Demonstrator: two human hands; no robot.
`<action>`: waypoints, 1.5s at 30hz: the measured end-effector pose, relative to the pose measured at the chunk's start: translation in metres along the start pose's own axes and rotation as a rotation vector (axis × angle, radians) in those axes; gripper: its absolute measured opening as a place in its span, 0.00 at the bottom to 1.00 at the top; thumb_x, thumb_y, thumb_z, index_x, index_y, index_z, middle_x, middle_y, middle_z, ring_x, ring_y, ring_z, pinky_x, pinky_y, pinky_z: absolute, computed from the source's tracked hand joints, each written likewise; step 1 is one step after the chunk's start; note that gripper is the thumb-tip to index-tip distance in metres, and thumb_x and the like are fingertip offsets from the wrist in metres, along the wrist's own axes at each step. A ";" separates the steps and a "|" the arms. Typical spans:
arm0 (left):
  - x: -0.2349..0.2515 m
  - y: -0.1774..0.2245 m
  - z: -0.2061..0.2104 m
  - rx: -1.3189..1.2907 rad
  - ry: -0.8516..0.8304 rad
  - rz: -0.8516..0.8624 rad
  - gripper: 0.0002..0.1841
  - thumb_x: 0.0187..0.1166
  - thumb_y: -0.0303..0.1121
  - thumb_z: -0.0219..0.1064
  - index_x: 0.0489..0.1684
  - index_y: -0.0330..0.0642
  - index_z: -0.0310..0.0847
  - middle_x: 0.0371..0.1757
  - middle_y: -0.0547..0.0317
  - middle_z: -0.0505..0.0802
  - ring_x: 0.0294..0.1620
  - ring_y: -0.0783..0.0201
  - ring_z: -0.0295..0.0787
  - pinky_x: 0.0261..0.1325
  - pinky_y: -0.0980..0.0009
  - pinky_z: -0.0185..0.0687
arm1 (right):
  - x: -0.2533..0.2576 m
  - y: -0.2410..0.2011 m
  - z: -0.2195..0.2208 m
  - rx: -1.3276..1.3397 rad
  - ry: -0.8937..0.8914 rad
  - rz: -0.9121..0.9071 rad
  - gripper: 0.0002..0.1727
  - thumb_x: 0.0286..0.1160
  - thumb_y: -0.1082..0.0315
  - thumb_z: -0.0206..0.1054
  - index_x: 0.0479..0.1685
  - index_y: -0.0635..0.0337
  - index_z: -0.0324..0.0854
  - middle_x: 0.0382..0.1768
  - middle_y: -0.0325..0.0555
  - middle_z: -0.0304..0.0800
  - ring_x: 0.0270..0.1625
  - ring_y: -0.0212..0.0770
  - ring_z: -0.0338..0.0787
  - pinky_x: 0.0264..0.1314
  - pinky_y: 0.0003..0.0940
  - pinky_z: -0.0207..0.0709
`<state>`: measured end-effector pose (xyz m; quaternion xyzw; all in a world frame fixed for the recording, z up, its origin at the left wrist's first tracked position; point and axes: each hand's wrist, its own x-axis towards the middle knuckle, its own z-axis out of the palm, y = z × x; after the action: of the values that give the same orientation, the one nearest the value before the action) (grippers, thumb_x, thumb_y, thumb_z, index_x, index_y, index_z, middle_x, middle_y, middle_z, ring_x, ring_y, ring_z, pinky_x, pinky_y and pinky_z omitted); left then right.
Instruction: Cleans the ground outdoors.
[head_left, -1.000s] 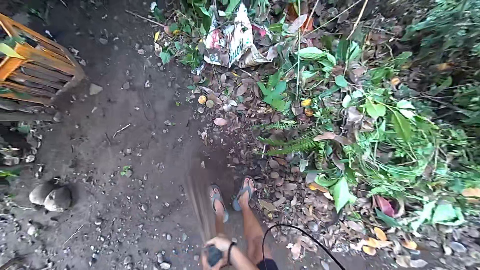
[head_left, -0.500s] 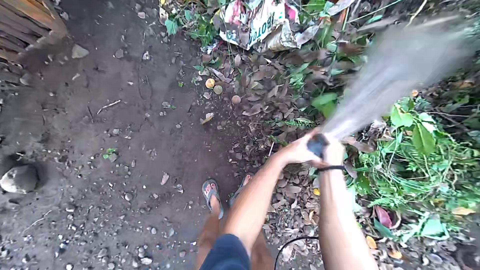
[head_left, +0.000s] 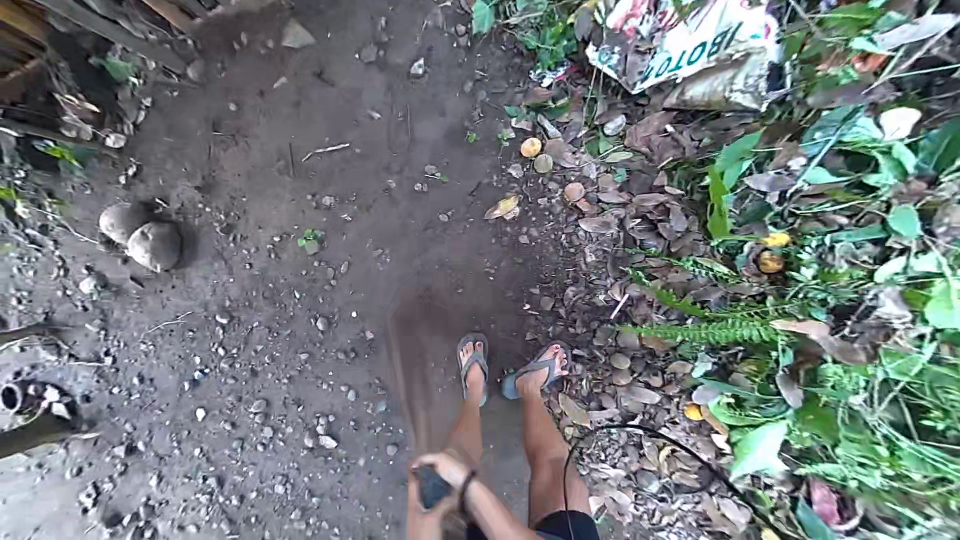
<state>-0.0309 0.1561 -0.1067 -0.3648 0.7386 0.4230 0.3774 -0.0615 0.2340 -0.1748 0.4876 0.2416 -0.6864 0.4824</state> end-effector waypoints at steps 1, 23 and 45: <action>0.027 -0.010 -0.019 -0.030 0.064 -0.048 0.48 0.65 0.18 0.69 0.91 0.31 0.45 0.71 0.31 0.80 0.63 0.50 0.84 0.65 0.53 0.83 | 0.041 0.001 0.022 -0.044 -0.048 0.059 0.22 0.81 0.63 0.68 0.64 0.72 0.78 0.57 0.62 0.87 0.57 0.51 0.87 0.63 0.50 0.79; 0.100 0.111 0.034 0.085 -0.075 0.114 0.52 0.64 0.16 0.71 0.93 0.30 0.40 0.79 0.27 0.74 0.75 0.45 0.77 0.77 0.52 0.74 | 0.032 -0.140 -0.012 0.011 0.063 -0.164 0.21 0.82 0.63 0.68 0.62 0.73 0.80 0.56 0.61 0.88 0.57 0.48 0.87 0.66 0.47 0.77; -0.053 0.257 0.162 0.858 -1.275 0.434 0.42 0.90 0.39 0.59 0.97 0.43 0.31 0.73 0.32 0.83 0.64 0.43 0.88 0.68 0.48 0.82 | -0.350 -0.021 -0.253 1.141 0.611 -1.081 0.20 0.96 0.56 0.38 0.48 0.59 0.73 0.21 0.40 0.79 0.16 0.30 0.78 0.16 0.23 0.73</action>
<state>-0.1878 0.4102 -0.0291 0.2766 0.5332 0.2929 0.7439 0.0508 0.5947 0.0352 0.6381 0.1778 -0.6777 -0.3193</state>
